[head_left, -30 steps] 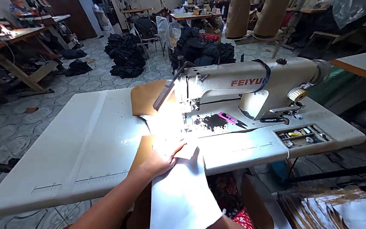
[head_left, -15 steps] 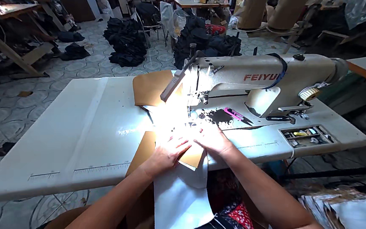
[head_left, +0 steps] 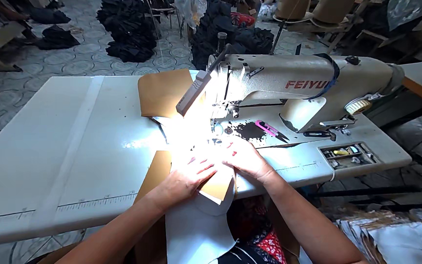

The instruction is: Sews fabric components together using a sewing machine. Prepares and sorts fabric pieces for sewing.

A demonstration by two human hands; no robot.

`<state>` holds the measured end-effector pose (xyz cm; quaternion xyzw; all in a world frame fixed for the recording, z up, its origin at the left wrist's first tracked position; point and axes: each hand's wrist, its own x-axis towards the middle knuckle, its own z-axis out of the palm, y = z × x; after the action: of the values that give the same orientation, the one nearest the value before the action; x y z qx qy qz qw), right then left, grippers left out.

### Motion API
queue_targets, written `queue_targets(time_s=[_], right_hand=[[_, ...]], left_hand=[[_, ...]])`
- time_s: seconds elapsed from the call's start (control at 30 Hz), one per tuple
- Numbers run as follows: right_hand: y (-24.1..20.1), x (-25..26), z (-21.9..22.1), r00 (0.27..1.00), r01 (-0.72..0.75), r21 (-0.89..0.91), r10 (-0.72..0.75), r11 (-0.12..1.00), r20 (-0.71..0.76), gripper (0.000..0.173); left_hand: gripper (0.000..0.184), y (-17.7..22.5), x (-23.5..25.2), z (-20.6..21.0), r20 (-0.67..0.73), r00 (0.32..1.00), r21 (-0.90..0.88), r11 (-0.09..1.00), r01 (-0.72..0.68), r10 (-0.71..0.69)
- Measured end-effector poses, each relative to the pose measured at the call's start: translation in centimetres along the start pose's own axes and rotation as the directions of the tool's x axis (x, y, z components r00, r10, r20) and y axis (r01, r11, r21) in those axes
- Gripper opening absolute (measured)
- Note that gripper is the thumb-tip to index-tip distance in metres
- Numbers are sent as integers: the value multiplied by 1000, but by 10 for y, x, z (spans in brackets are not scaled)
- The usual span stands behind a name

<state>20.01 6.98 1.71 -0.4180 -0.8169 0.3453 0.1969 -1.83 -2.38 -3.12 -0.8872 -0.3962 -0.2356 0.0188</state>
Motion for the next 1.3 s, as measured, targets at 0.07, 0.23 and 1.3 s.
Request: queue_targets(time_s=[0.07,0.23,1.3], right_hand=[[1,1,2,998,-5,7,6,1000,-60,17],[7,3,6,989,-16,68,26,998,-145,22],[40,-3,21,849,452,-424,-524,785,-65,26]], left_hand=[[45,0,0,-1,12,1000,-2,1000,5,-5],[45,2,0,-1,11,999,9,999,32,-32],[48,52,11,20,-139,910,196,890,412,-391]])
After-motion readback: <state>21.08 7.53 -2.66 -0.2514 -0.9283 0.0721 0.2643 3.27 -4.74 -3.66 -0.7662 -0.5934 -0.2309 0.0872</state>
